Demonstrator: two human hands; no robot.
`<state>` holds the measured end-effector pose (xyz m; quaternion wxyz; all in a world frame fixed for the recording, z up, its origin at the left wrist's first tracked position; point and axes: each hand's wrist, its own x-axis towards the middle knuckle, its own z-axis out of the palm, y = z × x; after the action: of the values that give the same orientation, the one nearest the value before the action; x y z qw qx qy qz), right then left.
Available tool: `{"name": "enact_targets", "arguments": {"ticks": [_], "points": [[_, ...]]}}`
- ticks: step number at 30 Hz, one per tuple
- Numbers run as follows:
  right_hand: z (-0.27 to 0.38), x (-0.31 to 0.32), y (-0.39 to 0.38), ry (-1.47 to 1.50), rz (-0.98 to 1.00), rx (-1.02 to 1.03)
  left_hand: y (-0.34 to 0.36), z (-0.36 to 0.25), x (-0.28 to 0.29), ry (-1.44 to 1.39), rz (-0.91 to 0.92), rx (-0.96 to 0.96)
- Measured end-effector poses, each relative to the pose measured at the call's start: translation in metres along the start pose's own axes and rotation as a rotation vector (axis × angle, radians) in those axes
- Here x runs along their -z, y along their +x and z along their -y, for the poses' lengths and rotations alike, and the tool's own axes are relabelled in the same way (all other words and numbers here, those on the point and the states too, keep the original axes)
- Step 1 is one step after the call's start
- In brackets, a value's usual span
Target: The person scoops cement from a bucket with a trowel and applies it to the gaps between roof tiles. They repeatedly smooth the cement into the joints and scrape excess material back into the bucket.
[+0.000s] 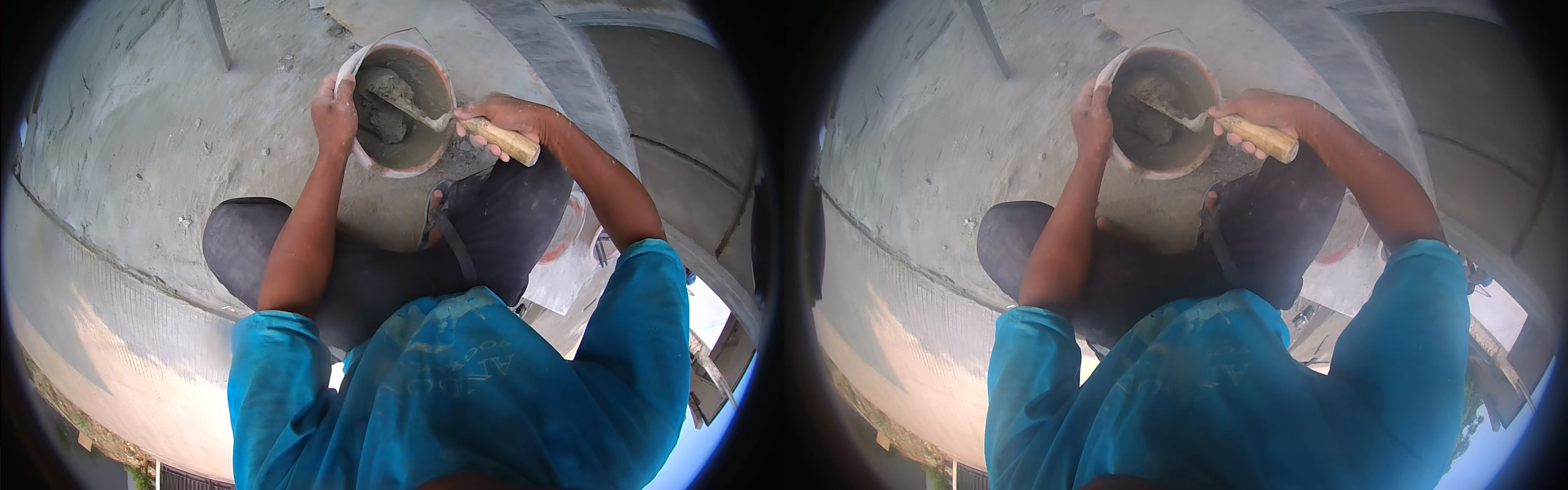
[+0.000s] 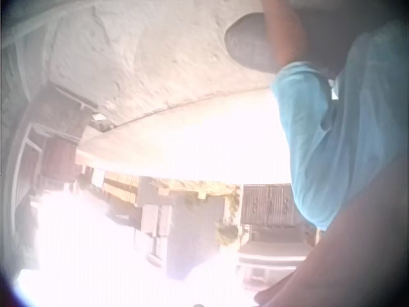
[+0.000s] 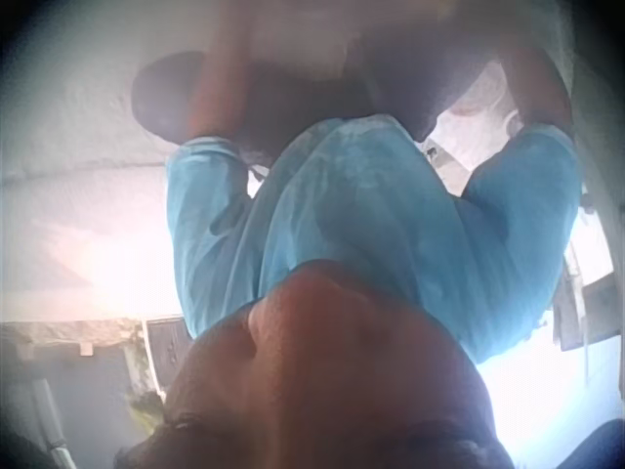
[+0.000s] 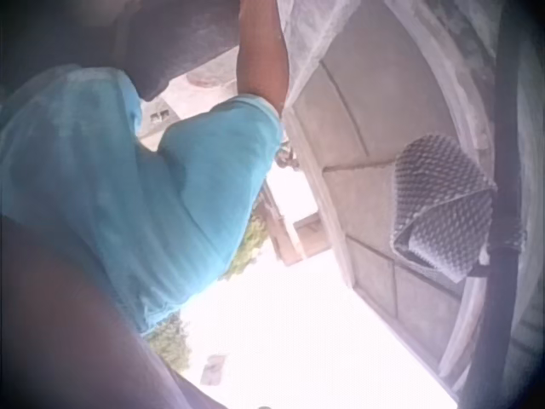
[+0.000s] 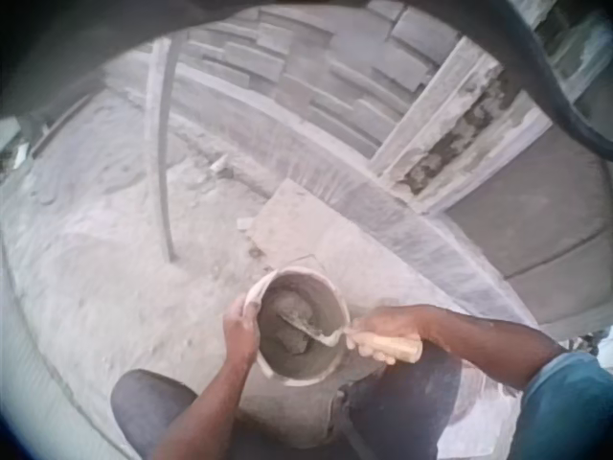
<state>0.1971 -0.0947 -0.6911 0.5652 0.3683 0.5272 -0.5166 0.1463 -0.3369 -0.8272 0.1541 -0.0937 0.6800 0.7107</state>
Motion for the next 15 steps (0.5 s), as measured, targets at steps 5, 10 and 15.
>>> {"name": "enact_targets", "arguments": {"ticks": [5,10,15], "points": [[-0.02,-0.036,0.071,-0.098,-0.075,-0.037,0.0,-0.001,-0.001,0.019,-0.053,-0.027],[0.012,-0.026,-0.006,-1.487,-0.414,0.247,0.009,-0.006,0.004,-0.047,-0.04,0.017],[0.042,-0.027,-0.033,-2.313,-1.038,0.817,0.015,-0.01,-0.001,-0.058,0.032,0.01]]}}
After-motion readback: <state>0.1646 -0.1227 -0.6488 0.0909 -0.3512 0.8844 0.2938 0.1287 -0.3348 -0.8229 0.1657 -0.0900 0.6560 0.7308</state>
